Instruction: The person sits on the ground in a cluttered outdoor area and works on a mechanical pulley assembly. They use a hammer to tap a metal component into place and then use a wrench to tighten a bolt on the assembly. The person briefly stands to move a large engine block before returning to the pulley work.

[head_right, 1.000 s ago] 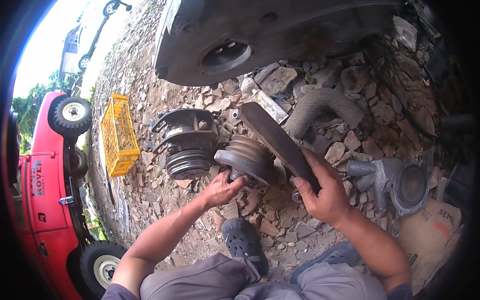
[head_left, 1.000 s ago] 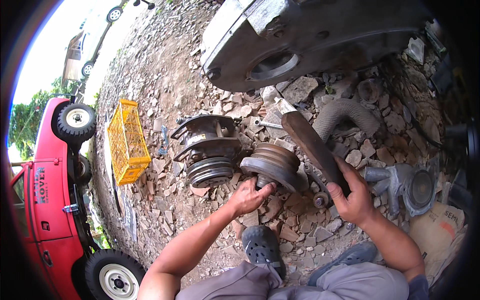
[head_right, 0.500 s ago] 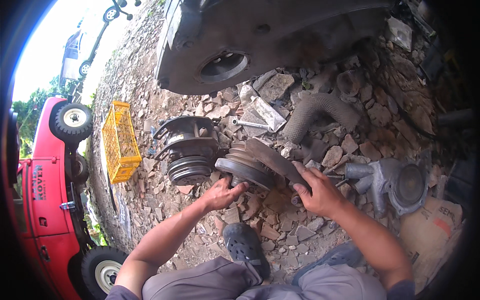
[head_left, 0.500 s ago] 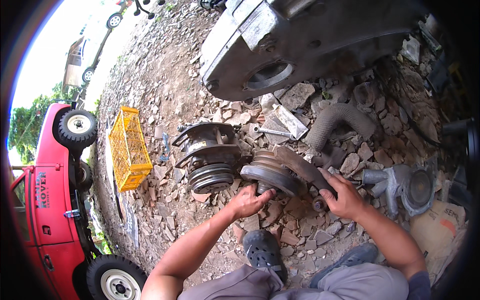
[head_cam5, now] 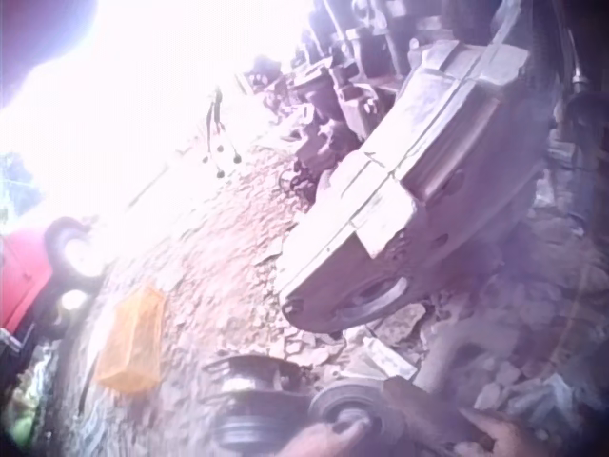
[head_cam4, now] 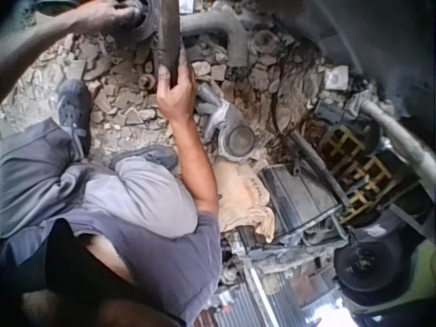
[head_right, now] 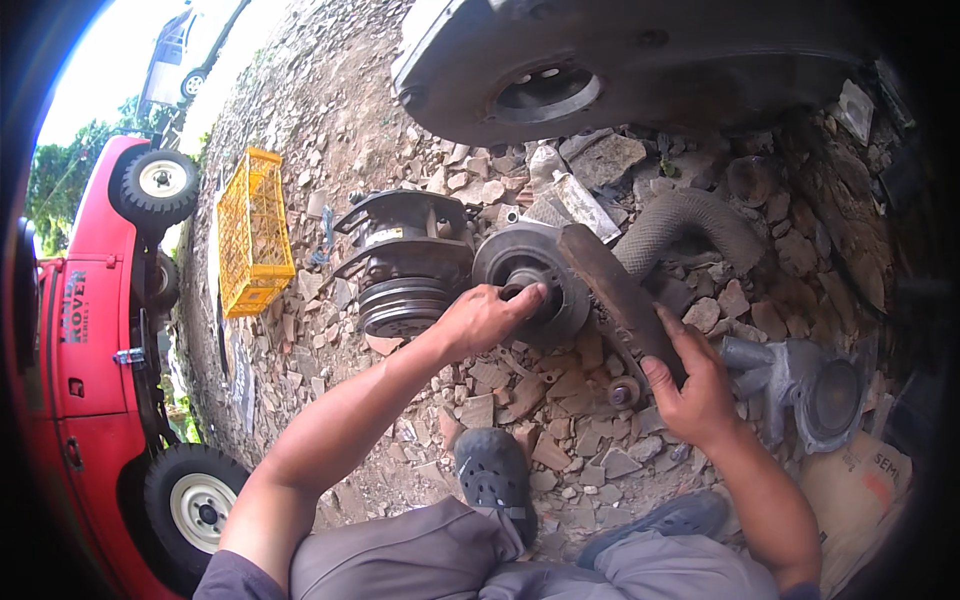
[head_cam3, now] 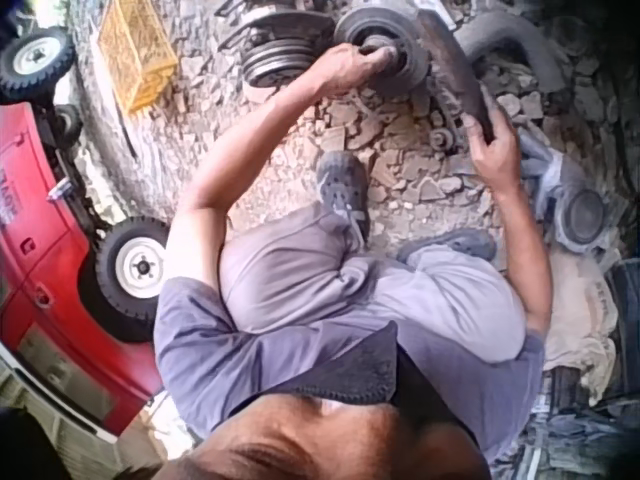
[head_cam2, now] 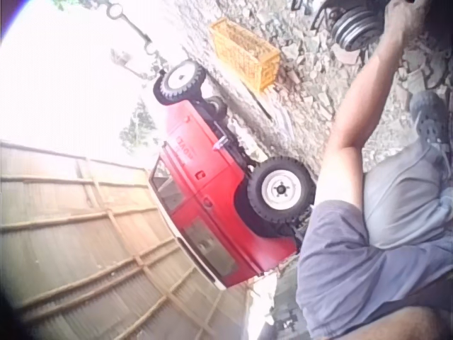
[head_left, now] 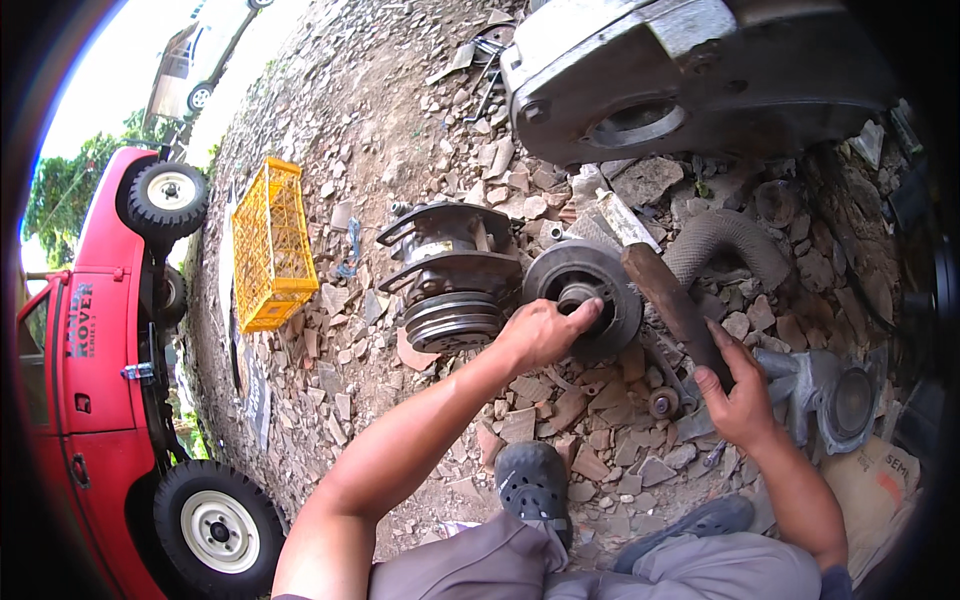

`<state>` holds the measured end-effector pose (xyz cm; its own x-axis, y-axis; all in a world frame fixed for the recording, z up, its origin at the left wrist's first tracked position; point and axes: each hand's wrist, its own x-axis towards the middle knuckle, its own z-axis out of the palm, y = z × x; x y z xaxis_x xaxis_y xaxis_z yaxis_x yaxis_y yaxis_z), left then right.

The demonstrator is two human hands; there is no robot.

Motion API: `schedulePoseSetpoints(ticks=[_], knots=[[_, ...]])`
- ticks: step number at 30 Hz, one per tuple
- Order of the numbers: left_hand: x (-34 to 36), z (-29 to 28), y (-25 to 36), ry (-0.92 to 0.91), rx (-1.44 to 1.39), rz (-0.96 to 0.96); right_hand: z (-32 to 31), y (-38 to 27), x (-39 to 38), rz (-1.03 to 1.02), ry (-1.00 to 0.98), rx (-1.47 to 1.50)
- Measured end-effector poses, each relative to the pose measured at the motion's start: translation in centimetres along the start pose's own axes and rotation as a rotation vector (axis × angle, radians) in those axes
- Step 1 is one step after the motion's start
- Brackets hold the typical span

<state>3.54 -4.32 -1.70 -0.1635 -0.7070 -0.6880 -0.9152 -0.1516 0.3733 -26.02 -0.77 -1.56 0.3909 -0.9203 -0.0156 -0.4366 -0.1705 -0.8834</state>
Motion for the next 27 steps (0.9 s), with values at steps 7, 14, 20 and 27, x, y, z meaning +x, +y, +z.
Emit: schedulePoseSetpoints(ticks=[7, 14, 20, 27], knots=[[1.1, -0.3, 0.9, 0.077, -0.19, -0.128, -2.6, -0.3, 0.7, 0.052, -0.026, -0.061], [-4.0, 2.6, -1.6, 0.173, -0.356, -0.236, -2.7, -1.5, 1.9, 0.021, -0.177, -0.22], [-3.8, 2.2, -1.6, 0.011, -0.308, -0.145, 1.7, 1.5, 0.5, -0.141, -0.179, -0.376], [-3.5, 2.4, -2.2, -0.049, -0.219, -0.096, 4.3, -0.9, 13.0, -0.277, -0.227, -0.38]])
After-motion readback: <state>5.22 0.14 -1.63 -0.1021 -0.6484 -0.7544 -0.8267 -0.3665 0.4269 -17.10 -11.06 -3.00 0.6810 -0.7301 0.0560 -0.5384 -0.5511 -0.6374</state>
